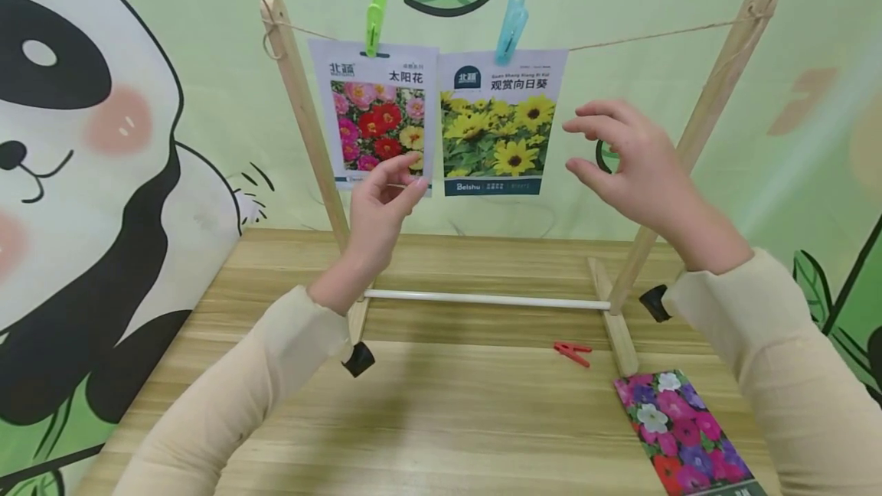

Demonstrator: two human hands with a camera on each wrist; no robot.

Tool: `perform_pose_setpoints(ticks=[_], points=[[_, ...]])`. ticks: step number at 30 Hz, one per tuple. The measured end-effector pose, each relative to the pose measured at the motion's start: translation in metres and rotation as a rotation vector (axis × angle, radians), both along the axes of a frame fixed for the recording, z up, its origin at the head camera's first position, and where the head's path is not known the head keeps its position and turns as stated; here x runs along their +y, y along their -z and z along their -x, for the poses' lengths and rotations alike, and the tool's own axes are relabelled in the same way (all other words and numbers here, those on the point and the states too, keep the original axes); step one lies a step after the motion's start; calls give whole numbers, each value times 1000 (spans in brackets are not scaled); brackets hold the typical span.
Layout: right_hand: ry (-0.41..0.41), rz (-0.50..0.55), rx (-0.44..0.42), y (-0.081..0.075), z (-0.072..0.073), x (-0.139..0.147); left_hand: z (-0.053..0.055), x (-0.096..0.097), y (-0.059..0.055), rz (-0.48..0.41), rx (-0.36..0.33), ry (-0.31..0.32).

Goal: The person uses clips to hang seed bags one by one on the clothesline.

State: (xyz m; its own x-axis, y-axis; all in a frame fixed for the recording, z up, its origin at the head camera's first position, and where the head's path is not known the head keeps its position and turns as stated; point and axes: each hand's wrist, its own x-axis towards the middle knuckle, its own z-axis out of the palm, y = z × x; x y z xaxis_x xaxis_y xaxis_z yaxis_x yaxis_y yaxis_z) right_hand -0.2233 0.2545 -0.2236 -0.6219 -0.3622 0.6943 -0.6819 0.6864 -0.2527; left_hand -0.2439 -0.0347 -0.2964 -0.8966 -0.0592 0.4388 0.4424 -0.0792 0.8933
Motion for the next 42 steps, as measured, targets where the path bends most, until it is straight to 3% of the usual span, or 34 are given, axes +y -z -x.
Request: perform_pose_setpoints(ticks=[27, 42], points=[[15, -30, -122, 40, -8, 22, -5, -11, 32, 74, -60, -6], [25, -77, -203, 61, -4, 35, -5, -14, 48, 78, -121, -24]])
